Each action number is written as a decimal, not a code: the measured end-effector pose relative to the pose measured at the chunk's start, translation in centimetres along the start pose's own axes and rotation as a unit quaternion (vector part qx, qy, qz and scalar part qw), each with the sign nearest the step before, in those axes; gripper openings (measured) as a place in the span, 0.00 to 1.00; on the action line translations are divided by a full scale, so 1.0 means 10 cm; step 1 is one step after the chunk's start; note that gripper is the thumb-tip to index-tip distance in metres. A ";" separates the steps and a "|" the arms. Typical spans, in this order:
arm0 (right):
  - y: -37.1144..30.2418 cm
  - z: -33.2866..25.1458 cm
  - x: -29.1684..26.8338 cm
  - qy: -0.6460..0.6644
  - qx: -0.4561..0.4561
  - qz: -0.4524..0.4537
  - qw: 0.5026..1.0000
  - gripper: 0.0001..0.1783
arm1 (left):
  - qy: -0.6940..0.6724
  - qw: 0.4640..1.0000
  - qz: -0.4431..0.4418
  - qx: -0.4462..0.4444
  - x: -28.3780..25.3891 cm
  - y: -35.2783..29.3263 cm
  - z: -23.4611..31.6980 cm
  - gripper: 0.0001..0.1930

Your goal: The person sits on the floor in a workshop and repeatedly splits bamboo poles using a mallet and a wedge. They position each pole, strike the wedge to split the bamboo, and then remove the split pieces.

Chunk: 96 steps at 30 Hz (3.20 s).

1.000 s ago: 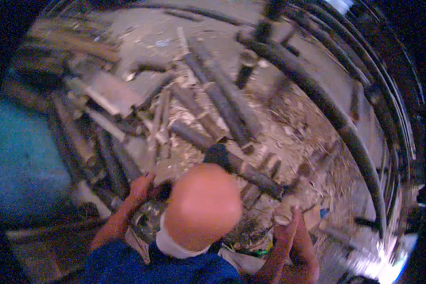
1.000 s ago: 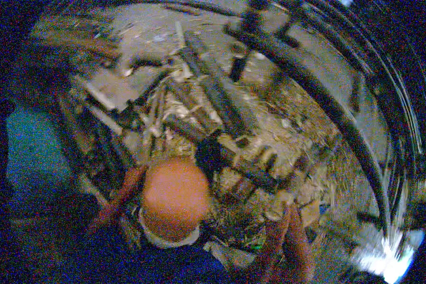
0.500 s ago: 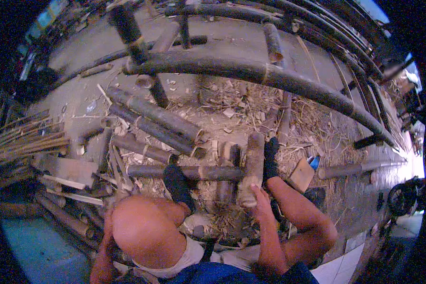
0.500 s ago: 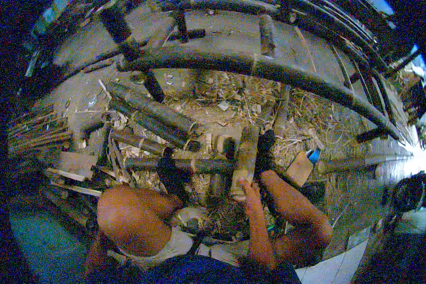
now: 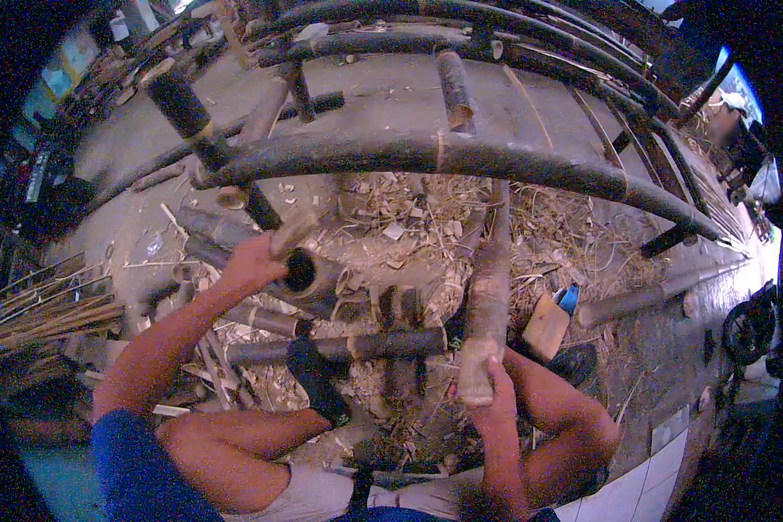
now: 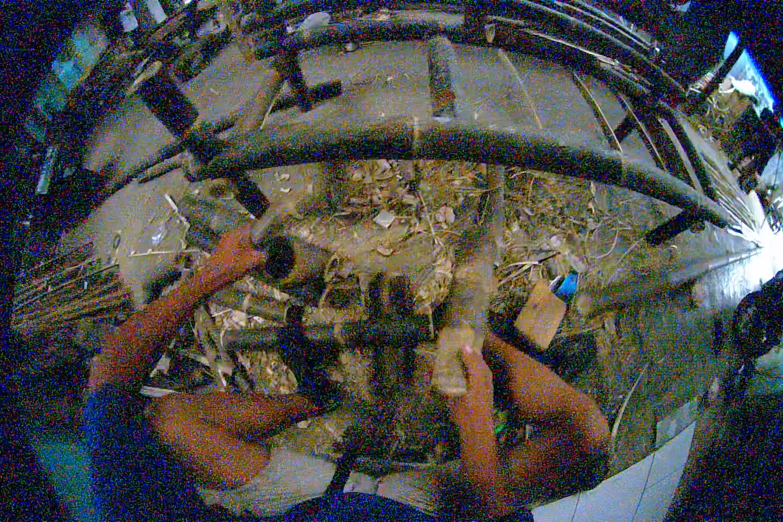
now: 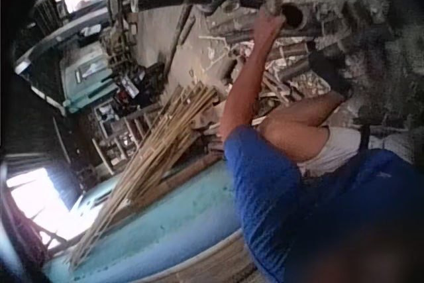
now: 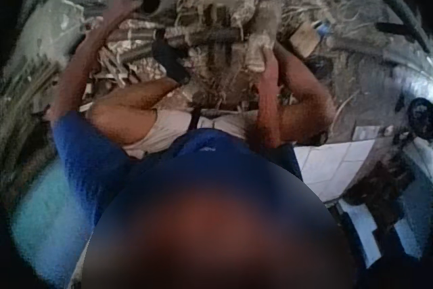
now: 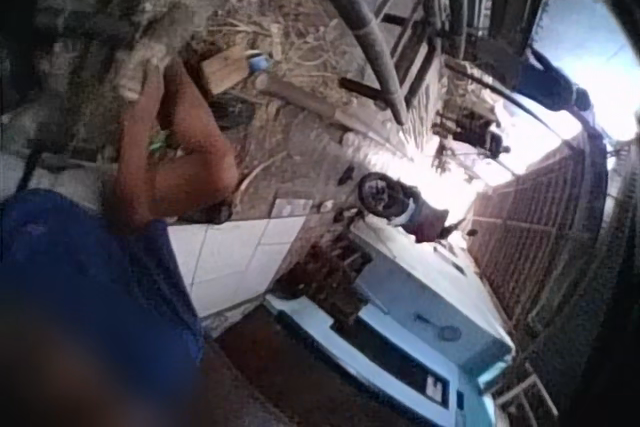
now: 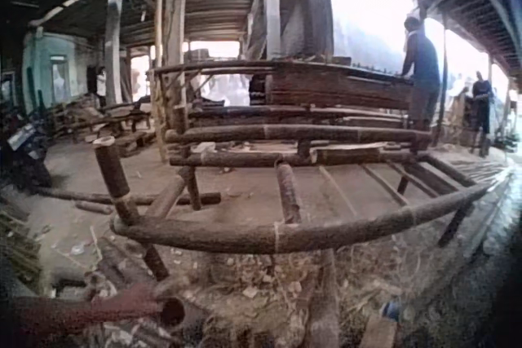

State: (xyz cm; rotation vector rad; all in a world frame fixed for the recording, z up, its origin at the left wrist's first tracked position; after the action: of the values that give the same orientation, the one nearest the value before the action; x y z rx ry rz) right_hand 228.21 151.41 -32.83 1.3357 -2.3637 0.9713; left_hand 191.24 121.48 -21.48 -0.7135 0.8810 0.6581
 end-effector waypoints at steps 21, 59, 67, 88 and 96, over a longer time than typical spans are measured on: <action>-0.29 -0.44 -0.27 -0.217 -0.019 0.139 0.966 0.28 | 0.006 0.994 0.093 0.048 1.91 2.21 -0.34 0.24; -0.83 -1.01 -0.24 -0.450 -0.347 0.222 0.792 0.36 | -0.370 0.911 0.161 0.087 1.77 1.62 0.13 0.39; -0.94 -0.85 -0.33 -0.415 -0.217 0.184 0.864 0.40 | -0.564 0.778 0.252 0.111 1.90 0.76 1.28 0.24; -1.49 -0.79 -0.10 -0.381 -0.123 0.180 0.899 0.61 | -0.249 0.942 0.137 0.179 3.08 0.14 2.45 0.24; -1.46 -1.00 -0.39 -0.476 -0.171 0.227 0.832 0.58 | -0.287 0.936 0.088 0.183 3.14 0.22 2.40 0.24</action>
State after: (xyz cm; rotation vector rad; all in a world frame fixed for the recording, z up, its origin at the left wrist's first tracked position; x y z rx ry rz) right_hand 241.49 155.42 -21.20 1.2903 -3.4654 -0.1953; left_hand 215.26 148.11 -38.19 -0.0867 0.4995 0.7814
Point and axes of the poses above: each hand's wrist, its own y-axis towards the middle knuckle, its own x-axis out of the palm, z = x × y, the point moved 4 cm from there along y, towards the middle knuckle, and after that the axes turned 9 degrees about -z, right-handed, at the moved point
